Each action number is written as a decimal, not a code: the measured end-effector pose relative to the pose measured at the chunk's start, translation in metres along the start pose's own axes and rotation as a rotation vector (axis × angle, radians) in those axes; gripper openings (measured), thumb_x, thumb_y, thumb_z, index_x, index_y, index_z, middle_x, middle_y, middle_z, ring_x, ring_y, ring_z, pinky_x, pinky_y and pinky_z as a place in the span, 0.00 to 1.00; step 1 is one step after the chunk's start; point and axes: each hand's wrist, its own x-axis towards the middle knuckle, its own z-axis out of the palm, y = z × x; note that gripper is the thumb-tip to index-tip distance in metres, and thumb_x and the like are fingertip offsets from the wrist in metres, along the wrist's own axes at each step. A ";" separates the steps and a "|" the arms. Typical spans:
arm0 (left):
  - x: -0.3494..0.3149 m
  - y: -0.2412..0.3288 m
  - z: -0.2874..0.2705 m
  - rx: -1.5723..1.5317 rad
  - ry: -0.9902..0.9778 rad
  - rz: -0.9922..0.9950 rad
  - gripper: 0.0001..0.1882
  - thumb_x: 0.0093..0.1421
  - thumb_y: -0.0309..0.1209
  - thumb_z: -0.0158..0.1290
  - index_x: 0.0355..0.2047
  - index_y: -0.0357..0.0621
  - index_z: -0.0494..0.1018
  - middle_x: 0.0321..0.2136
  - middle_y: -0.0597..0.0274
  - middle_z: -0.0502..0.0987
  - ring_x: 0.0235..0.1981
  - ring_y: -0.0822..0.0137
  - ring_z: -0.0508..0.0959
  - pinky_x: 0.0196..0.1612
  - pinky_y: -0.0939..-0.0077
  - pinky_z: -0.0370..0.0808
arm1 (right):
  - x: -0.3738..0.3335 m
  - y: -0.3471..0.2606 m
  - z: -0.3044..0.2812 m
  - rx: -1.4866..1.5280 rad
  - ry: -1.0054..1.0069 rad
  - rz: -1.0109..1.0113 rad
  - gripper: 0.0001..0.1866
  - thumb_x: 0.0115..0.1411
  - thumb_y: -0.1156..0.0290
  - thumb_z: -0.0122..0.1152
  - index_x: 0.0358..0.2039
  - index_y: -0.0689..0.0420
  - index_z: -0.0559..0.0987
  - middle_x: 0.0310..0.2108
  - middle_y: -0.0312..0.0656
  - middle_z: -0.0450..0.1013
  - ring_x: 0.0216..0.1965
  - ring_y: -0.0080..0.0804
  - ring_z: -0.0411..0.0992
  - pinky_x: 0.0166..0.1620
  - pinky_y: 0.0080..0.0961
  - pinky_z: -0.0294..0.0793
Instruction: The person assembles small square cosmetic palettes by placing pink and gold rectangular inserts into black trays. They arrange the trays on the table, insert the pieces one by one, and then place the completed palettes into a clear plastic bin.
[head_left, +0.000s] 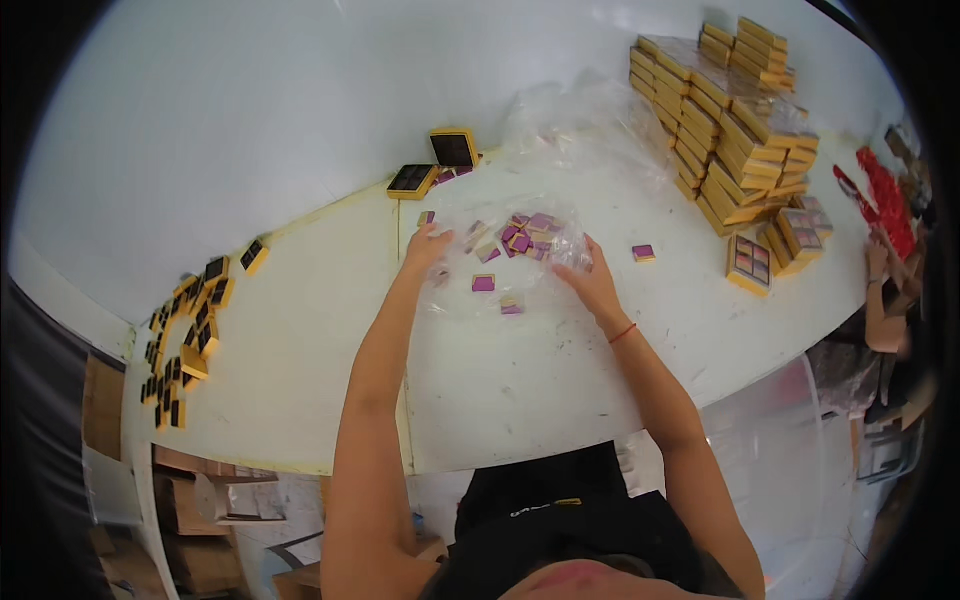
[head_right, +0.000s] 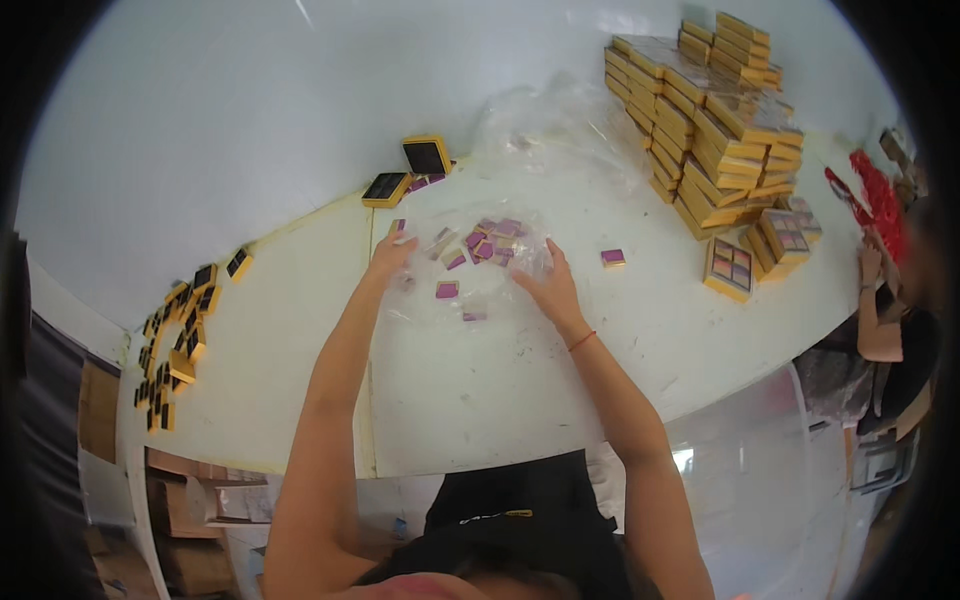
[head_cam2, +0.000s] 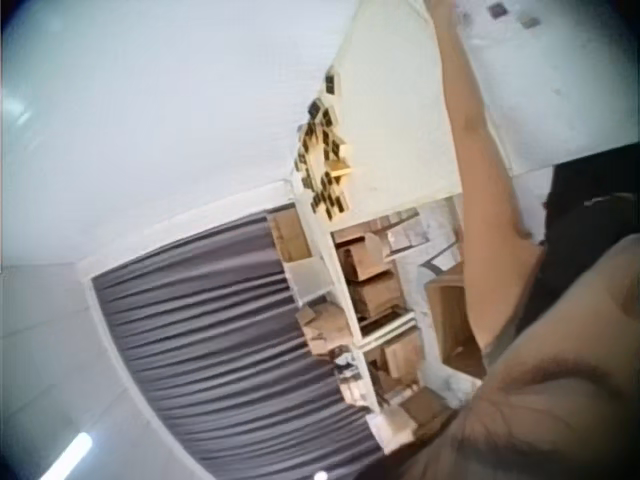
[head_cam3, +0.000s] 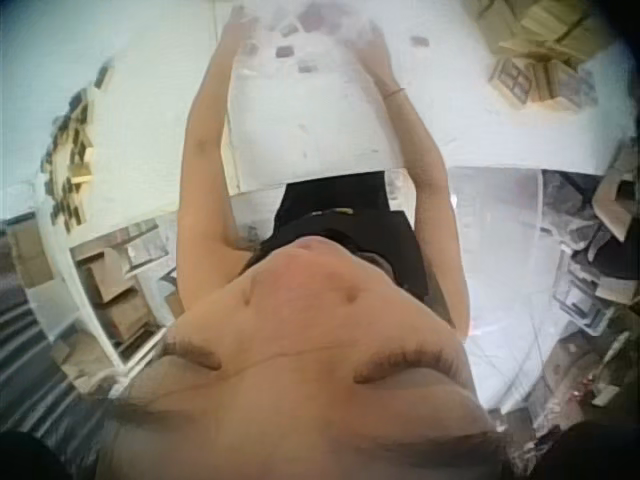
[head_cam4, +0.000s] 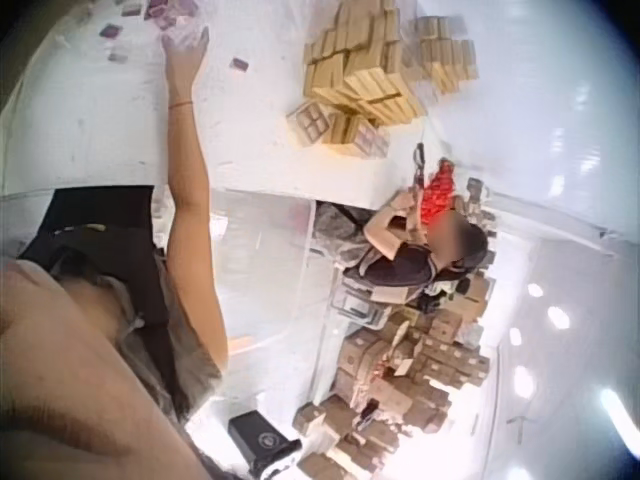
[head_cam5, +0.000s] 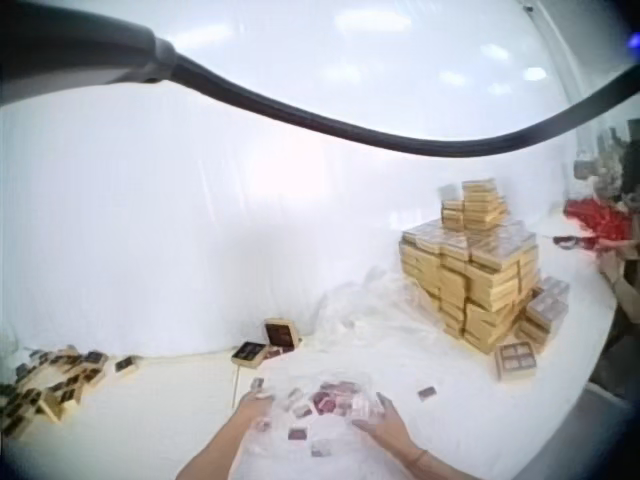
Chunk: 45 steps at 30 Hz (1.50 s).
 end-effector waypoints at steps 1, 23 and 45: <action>0.011 0.005 0.000 -0.078 -0.129 0.002 0.15 0.58 0.37 0.60 0.42 0.43 0.77 0.30 0.68 0.78 0.28 0.78 0.73 0.28 0.79 0.71 | -0.002 0.004 -0.003 -0.089 0.024 -0.064 0.39 0.52 0.64 0.69 0.62 0.58 0.63 0.53 0.47 0.71 0.52 0.34 0.70 0.55 0.29 0.68; 0.148 -0.032 0.012 0.699 0.312 0.182 0.37 0.60 0.49 0.50 0.65 0.47 0.58 0.61 0.48 0.65 0.63 0.48 0.63 0.64 0.48 0.59 | -0.032 -0.089 -0.029 -0.256 0.141 -0.507 0.11 0.56 0.70 0.67 0.39 0.56 0.81 0.50 0.47 0.71 0.51 0.40 0.66 0.52 0.33 0.66; 0.215 0.014 0.069 0.776 0.186 0.339 0.39 0.52 0.69 0.48 0.59 0.64 0.68 0.58 0.54 0.64 0.65 0.50 0.57 0.63 0.24 0.35 | -0.032 -0.074 -0.018 -0.491 0.096 -0.497 0.19 0.56 0.73 0.63 0.49 0.61 0.76 0.58 0.51 0.64 0.63 0.48 0.57 0.62 0.41 0.59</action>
